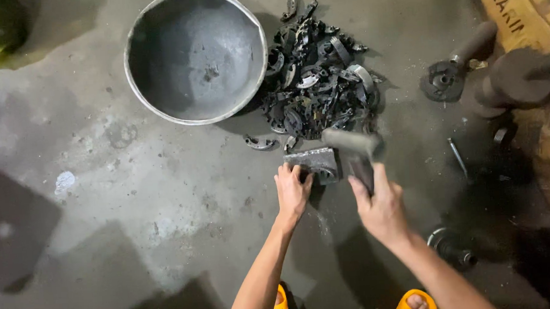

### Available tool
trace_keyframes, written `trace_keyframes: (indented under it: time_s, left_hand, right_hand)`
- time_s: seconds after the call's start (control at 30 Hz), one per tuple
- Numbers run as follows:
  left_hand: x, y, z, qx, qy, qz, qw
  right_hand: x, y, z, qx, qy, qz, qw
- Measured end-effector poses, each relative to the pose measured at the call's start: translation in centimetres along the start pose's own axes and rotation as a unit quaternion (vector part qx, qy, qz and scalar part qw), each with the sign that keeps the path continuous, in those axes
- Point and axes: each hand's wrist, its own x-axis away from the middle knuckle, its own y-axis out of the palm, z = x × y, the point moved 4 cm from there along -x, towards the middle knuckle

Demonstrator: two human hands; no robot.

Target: The person uses a hammer to break apart small metal pieces on a metal block. They repeatedly pick up metal fragments from a pile, place them on the block, and strike them to shatter them into smaller pieces.

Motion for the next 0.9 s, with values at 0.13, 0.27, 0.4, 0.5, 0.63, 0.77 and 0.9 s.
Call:
trace_keyframes:
  time_s: [0.13,0.27,0.4,0.5,0.63,0.77,0.9]
  left_hand:
    - [-0.1,-0.5,0.6,0.005,0.000,0.009,1.000]
    - [0.1,0.4,-0.2,-0.006,-0.006,0.012,1.000]
    - [0.6,1.5,-1.2,0.008,-0.010,0.027,1.000]
    - [0.5,0.4,-0.2,0.008,-0.010,0.029,0.999]
    - [0.4,1.5,-1.5,0.026,-0.022,0.036,0.999]
    - [1.1,2.3,-2.0,0.030,-0.048,0.032,0.998]
    - [0.5,1.5,-1.5,0.014,-0.045,0.024,0.999]
  right_hand:
    - [-0.1,5.0,8.0,0.188,-0.003,-0.188,0.964]
    - [-1.2,0.9,3.1,0.127,0.085,-0.180,0.972]
    - [1.2,-1.1,0.9,-0.014,-0.046,0.083,0.995]
    - [1.5,2.1,4.8,0.023,-0.124,0.117,0.985]
    - [-1.3,5.0,8.2,0.028,0.065,-0.133,0.989]
    - [0.4,-3.6,-3.6,-0.043,-0.002,0.025,0.999]
    - [1.0,1.5,3.1,-0.017,-0.090,0.188,0.978]
